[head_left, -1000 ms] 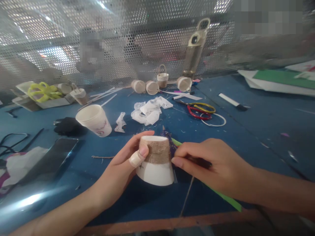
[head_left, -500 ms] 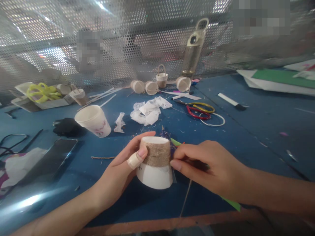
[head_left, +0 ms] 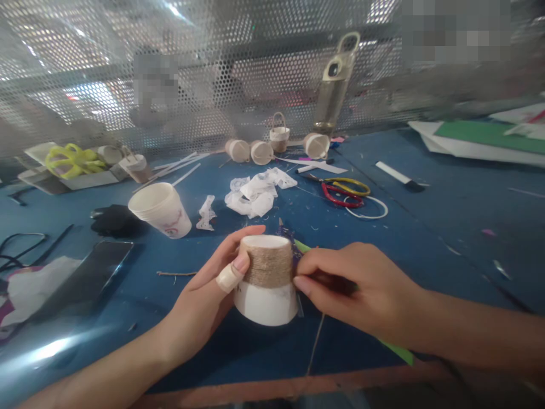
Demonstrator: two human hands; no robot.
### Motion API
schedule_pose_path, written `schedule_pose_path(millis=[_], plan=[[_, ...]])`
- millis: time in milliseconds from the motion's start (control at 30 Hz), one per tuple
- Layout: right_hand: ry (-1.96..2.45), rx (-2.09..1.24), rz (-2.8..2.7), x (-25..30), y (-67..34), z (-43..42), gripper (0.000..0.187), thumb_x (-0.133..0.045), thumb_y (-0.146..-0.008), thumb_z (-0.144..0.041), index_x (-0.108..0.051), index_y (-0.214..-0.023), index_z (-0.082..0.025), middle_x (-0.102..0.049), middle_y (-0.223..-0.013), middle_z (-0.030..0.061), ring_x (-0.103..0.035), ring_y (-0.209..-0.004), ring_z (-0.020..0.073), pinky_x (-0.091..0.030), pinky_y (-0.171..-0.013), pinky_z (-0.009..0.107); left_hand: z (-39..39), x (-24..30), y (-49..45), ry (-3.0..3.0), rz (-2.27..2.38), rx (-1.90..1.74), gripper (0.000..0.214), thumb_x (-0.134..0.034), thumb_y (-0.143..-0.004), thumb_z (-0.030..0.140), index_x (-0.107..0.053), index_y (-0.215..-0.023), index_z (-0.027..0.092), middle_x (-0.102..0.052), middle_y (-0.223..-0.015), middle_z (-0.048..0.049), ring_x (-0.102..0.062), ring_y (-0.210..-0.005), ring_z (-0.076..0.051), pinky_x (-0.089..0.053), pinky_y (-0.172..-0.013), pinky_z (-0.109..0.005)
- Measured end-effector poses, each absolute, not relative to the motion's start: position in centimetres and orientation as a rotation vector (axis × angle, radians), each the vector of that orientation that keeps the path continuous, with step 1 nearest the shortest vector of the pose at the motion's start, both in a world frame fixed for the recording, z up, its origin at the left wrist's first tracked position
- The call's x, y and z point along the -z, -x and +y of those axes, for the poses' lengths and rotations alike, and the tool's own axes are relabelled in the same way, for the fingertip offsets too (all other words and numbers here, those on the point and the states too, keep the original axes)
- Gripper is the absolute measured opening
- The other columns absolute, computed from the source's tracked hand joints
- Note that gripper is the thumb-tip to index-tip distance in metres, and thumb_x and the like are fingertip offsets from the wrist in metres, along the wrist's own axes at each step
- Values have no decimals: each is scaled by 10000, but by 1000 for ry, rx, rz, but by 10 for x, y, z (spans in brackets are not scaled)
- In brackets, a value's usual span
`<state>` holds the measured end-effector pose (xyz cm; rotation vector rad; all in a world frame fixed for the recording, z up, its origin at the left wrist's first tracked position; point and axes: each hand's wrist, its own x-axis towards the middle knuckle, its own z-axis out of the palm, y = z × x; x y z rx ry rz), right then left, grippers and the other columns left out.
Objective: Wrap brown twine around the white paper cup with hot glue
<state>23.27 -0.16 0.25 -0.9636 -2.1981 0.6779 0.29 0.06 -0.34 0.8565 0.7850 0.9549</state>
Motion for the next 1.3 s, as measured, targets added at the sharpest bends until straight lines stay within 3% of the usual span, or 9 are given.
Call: schedule_pose_path(millis=[300, 400, 533, 667, 833, 1000, 1100, 1300], plan=[[915, -504, -2176, 2, -235, 1, 178, -569, -997, -245, -576, -821, -222, -526, -513, -111, -392, -414, 60, -281, -472, 214, 9, 9, -15, -952, 779, -938, 365, -605, -998, 504, -703, -1316, 351, -762, -1248, -14, -658, -1155, -253, -483, -981, -351], [949, -504, -2169, 2, -237, 3, 191, -590, -997, -258, -584, -810, -218, -533, -523, -107, -409, -429, 60, -288, -475, 203, 12, 7, -14, -1055, 787, -890, 441, -653, -964, 520, -650, -1371, 353, -737, -1309, -29, -636, -1207, -291, -469, -996, -374], [947, -516, -2198, 0, -236, 5, 233, -598, -1008, -292, -593, -789, -212, -551, -544, -91, -393, -454, 69, -291, -480, 203, 15, 1, -9, -1126, 892, -890, 484, -719, -915, 504, -638, -1355, 320, -740, -1235, -52, -644, -1089, -281, -475, -851, -331], [911, -496, -2215, 2, -234, 7, 216, -609, -1009, -276, -613, -805, -204, -577, -568, -87, -386, -448, 63, -282, -466, 201, 18, -5, -4, -1211, 884, -916, 467, -731, -906, 495, -648, -1335, 331, -733, -1233, -42, -627, -1091, -268, -470, -852, -310], [881, -338, -2264, 0, -237, 7, 138, -594, -1005, -236, -677, -905, -188, -658, -677, -48, -489, -477, 69, -346, -494, 212, 19, -6, 0, -1064, 933, -959, 480, -713, -897, 533, -661, -1319, 311, -756, -1182, -54, -662, -1032, -282, -469, -792, -319], [1168, 19, -2496, -4, -248, 8, 195, -520, -1001, -230, -703, -959, -178, -719, -908, 62, -673, -685, 187, -467, -588, 305, 19, -2, 5, -860, 983, -942, 534, -727, -875, 570, -696, -1301, 249, -783, -1122, -80, -696, -943, -273, -485, -780, -337], [1247, 113, -2602, -3, -253, 9, 170, -560, -947, -228, -712, -976, -158, -719, -963, 110, -708, -817, 285, -556, -668, 408, 20, -1, 6, -770, 972, -979, 545, -749, -864, 562, -715, -1299, 236, -794, -1132, -79, -706, -946, -255, -507, -807, -329], [1302, 53, -2704, -3, -255, 7, 212, -708, -796, -155, -666, -1002, -182, -709, -958, 80, -709, -776, 283, -540, -591, 396, 17, -1, 2, -759, 915, -1008, 505, -690, -911, 517, -689, -1293, 187, -792, -1142, -113, -735, -859, -274, -555, -759, -379]])
